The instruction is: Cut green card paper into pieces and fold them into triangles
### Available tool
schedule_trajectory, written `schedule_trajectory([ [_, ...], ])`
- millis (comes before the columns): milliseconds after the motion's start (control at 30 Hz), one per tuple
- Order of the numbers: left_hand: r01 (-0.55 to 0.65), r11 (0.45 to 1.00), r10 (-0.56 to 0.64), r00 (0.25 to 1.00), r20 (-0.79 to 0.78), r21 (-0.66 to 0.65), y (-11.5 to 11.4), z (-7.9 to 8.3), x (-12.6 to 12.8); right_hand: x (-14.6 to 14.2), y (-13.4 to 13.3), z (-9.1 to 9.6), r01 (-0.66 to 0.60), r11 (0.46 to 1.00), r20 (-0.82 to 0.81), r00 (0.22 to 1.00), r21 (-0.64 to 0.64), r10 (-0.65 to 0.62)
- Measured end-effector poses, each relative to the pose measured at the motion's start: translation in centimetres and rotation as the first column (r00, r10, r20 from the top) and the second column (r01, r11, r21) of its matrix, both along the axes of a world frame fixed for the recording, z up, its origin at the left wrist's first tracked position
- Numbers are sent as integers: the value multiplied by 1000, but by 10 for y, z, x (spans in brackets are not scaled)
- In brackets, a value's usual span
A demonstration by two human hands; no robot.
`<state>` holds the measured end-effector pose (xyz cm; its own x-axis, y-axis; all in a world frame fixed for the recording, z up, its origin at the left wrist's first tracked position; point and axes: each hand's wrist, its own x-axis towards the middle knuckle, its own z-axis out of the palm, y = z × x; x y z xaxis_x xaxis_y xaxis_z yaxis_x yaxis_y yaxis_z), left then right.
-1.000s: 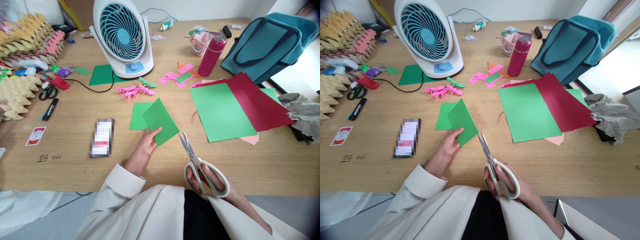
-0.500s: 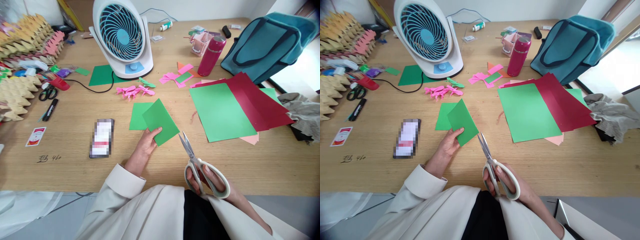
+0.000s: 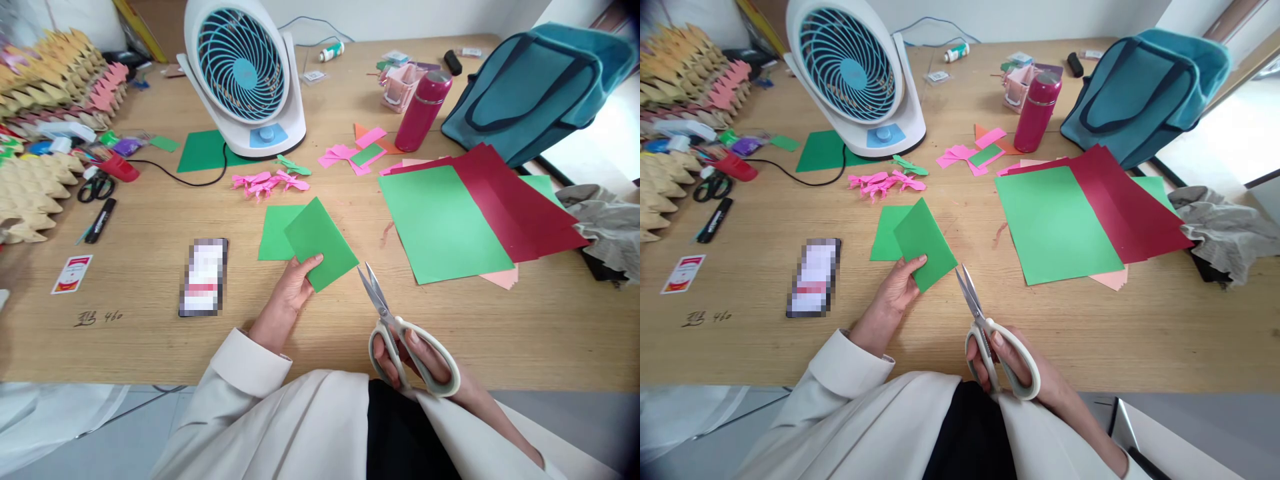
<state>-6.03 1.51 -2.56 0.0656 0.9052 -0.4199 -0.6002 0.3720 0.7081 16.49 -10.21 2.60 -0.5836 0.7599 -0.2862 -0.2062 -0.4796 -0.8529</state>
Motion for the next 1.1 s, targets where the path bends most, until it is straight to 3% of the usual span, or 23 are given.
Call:
schedule_trajectory([
  [300,3,1000,-3,1000,4,4,0,1,0,1,-2,-3,-4,1000,11,1000,27,4],
  [567,3,1000,-3,1000,6,-10,-1,6,3,-10,-3,23,127,991,141,983,-33,-121],
  [700,7,1000,-7,1000,11,4,-2,9,5,-12,-4,27,134,990,147,981,-43,-126],
  [900,69,997,-69,997,16,32,-3,11,7,-11,-1,23,145,988,122,983,-47,-138],
  [1100,121,993,-121,993,8,12,-5,12,10,-7,9,6,51,998,91,994,33,-54],
])
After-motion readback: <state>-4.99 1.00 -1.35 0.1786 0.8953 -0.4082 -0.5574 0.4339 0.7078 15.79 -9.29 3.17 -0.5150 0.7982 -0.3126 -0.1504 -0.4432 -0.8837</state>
